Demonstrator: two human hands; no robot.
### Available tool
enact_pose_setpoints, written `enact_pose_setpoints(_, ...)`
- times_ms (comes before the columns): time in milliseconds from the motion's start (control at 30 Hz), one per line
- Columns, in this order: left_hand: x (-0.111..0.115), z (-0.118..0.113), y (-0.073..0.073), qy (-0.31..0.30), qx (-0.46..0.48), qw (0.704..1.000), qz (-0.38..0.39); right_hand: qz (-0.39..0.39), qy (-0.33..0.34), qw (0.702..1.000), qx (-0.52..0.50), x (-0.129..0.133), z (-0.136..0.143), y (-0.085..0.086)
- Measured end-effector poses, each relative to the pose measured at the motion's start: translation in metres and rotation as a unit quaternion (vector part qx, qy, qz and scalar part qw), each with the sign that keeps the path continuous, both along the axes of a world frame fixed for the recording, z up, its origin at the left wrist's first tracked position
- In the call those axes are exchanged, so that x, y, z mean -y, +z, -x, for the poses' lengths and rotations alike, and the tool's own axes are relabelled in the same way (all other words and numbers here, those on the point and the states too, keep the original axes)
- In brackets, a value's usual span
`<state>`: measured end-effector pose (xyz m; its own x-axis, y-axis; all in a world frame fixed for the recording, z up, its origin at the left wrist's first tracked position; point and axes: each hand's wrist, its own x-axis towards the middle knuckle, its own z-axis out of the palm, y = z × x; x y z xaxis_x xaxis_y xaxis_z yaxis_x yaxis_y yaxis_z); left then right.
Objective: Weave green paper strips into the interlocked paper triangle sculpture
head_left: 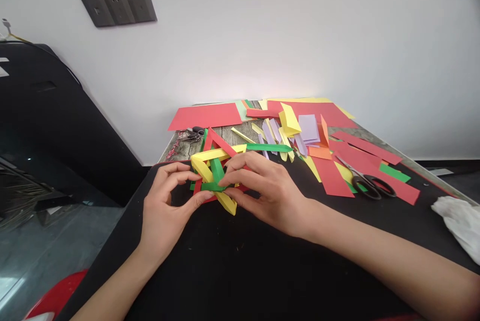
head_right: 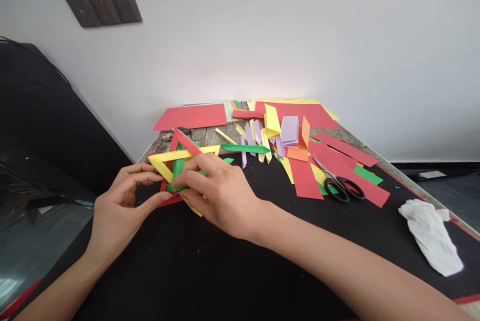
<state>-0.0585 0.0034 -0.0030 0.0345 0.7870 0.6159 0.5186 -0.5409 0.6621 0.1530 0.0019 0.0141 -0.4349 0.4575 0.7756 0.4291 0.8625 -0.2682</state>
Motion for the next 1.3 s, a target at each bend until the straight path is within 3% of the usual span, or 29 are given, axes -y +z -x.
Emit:
enact_pose_setpoints(267, -0.002, -0.001, 0.000, 0.004, -0.036, 0.999, 0.029, 0.026, 0.011, 1.000, 0.013, 0.000, -0.004, 0.001)
enact_pose_setpoints(500, -0.007, 0.002, -0.001, -0.033, 0.000, 0.997, 0.075, 0.025, 0.041, 0.999, 0.012, -0.001, -0.007, 0.003)
enact_pose_setpoints(1000, -0.017, -0.003, -0.004, -0.135, 0.073, 0.978, 0.139, 0.034, 0.028, 0.999, -0.002, -0.002, -0.005, -0.003)
enact_pose_setpoints(1167, -0.017, -0.005, -0.003, -0.139, 0.081, 0.977, 0.137, 0.011, 0.021, 1.000, -0.003, -0.002, -0.005, -0.003)
enact_pose_setpoints(1300, -0.016, -0.005, -0.004, -0.132, 0.082, 0.979, 0.134, 0.017, 0.057, 0.998, 0.008, -0.004, -0.008, 0.000)
